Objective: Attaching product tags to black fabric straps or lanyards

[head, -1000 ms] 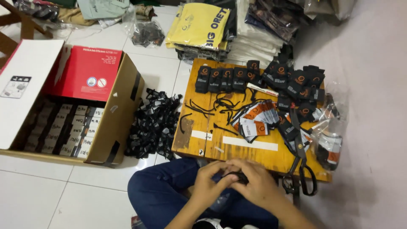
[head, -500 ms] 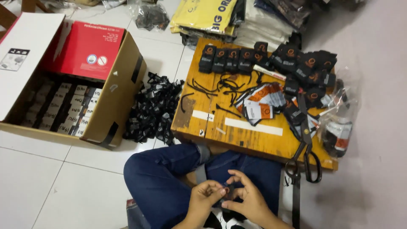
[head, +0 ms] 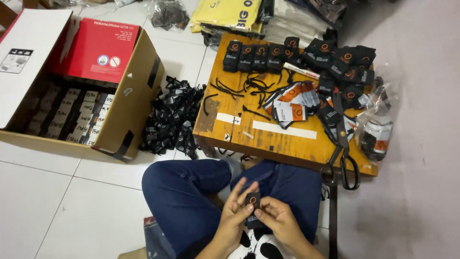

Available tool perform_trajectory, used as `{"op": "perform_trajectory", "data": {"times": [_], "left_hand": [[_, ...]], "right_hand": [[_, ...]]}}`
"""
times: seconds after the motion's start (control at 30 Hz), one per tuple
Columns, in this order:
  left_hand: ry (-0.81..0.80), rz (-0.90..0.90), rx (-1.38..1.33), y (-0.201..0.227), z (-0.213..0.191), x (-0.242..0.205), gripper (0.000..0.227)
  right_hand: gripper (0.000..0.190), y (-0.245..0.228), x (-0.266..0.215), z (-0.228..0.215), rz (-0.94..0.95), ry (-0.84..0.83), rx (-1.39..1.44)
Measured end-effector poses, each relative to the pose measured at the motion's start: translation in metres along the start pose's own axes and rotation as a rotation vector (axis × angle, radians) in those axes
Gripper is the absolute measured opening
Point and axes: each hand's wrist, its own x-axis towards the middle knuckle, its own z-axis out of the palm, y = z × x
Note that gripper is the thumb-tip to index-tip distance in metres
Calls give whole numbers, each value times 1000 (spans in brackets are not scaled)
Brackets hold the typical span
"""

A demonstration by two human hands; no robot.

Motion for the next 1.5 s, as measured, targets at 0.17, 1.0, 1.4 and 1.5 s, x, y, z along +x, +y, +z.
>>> {"op": "perform_trajectory", "data": {"times": [0.17,1.0,1.4,1.5], "left_hand": [[-83,-335,-62,9,10,9,50],[-620,-238,-241,126,122,312,52],[-598,-303,-196,100,107,338,72],[-562,-259,-187,90,101,349,61]], "right_hand": [[10,-6,14,-5,40,-31,-124],[19,-134,204,-141,-472,41,-1686],[14,-184,221,-128,-635,-140,-1396],[22,-170,225,-131,-809,-45,-1276]]}}
